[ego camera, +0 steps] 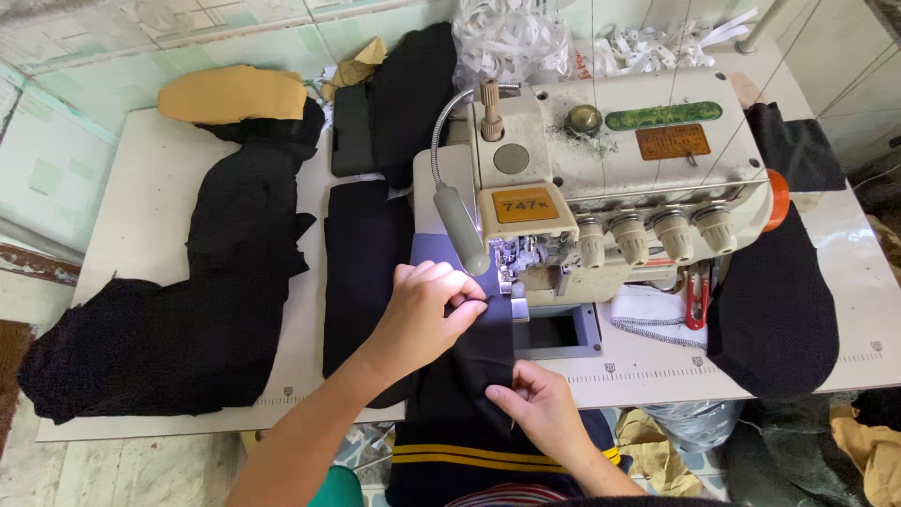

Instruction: The person aligns and sews the edges of black fabric pieces using an industrial overlock machine, repeating the process with different fabric segments.

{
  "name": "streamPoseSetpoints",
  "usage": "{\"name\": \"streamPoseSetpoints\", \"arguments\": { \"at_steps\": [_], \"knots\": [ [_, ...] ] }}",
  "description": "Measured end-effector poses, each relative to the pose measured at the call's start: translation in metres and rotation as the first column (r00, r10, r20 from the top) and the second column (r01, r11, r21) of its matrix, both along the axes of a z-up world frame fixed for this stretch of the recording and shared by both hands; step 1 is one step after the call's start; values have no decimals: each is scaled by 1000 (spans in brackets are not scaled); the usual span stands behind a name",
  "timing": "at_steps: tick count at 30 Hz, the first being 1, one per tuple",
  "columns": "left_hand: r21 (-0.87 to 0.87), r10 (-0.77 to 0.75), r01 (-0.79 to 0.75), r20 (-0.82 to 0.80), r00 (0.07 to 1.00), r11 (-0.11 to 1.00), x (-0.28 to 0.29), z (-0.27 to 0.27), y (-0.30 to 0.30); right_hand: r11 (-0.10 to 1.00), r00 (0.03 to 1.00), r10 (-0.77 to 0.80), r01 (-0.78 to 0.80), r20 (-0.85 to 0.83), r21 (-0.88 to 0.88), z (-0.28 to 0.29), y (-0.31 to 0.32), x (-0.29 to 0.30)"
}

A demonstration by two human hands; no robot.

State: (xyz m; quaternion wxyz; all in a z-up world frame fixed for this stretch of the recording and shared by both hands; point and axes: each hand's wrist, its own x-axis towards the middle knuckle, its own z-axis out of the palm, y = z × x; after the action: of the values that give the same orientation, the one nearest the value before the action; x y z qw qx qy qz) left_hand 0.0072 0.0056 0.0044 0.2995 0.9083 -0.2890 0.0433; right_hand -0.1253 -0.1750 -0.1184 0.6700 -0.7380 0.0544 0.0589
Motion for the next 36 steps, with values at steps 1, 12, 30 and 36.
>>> {"name": "streamPoseSetpoints", "arguments": {
  "at_steps": [1,12,30,36],
  "knots": [
    [0,0,0,1,1000,1000,0,0,0,1000,1000,0,0,1,0,-1,0,0],
    [-8,29,-28,108,994,1000,1,-2,-3,999,999,-38,38,27,-13,3,0,2],
    [-7,37,-36,248,968,999,23,-16,-3,992,993,-102,106,65,-69,11,-5,21],
    [-9,44,-43,268,963,999,25,-14,-4,985,988,-99,114,115,-131,-1,-8,24]
  ]
}}
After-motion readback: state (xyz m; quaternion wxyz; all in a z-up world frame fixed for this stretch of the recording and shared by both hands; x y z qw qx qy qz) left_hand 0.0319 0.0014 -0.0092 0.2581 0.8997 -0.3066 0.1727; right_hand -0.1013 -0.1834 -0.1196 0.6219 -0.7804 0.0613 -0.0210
